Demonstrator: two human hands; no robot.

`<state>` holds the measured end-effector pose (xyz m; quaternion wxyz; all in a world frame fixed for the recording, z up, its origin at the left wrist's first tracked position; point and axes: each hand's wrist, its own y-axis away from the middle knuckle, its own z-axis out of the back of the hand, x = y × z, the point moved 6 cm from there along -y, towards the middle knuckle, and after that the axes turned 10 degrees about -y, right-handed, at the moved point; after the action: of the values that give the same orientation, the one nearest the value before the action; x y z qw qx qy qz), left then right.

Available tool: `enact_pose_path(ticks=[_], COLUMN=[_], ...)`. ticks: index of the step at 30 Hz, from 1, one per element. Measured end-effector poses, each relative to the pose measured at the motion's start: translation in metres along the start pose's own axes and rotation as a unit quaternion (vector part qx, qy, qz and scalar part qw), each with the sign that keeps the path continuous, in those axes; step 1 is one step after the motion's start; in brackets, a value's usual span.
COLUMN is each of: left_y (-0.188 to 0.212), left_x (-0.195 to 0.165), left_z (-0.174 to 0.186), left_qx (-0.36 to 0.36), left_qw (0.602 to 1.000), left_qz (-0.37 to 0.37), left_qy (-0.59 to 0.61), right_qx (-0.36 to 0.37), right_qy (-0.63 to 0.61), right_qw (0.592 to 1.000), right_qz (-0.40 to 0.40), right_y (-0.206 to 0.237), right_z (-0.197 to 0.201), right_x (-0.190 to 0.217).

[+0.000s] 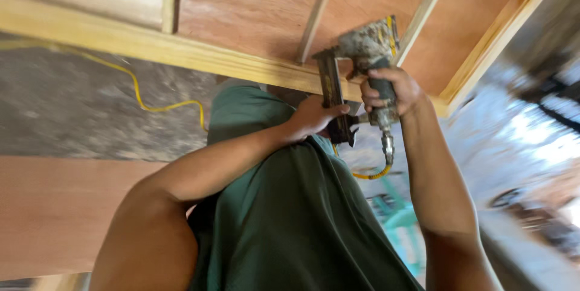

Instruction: The person uses a pneumatic nail gun to fasten thin wood trim strips along the edge of a plywood panel frame, holding each strip in place while nailing. They then mark the wood with a pencil, carry a large plywood panel across the workshop, and position it onto the frame.

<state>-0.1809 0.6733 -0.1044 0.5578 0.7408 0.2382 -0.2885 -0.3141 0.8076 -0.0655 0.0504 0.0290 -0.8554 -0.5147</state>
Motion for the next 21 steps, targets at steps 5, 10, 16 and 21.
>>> enact_pose_path(ticks=[5, 10, 16, 21], left_y=[0.009, 0.016, 0.016, 0.016], left_x=[0.003, -0.004, 0.003, 0.002], left_z=[-0.004, -0.007, -0.006, -0.008], left_qx=[0.032, 0.043, 0.029, 0.031], left_qw=[0.984, 0.977, 0.975, 0.973], left_qz=[0.147, 0.178, 0.191, 0.194], left_qy=[0.095, 0.106, 0.110, 0.124], right_qx=[0.061, 0.059, 0.064, 0.108], right_qy=[-0.124, -0.083, -0.063, -0.089], right_qw=[0.990, 0.995, 0.996, 0.989], right_qz=[-0.039, -0.005, 0.016, 0.034], right_y=[-0.011, -0.007, -0.012, -0.020], right_z=[0.023, 0.015, 0.015, 0.024], right_x=[-0.021, -0.016, -0.017, -0.020])
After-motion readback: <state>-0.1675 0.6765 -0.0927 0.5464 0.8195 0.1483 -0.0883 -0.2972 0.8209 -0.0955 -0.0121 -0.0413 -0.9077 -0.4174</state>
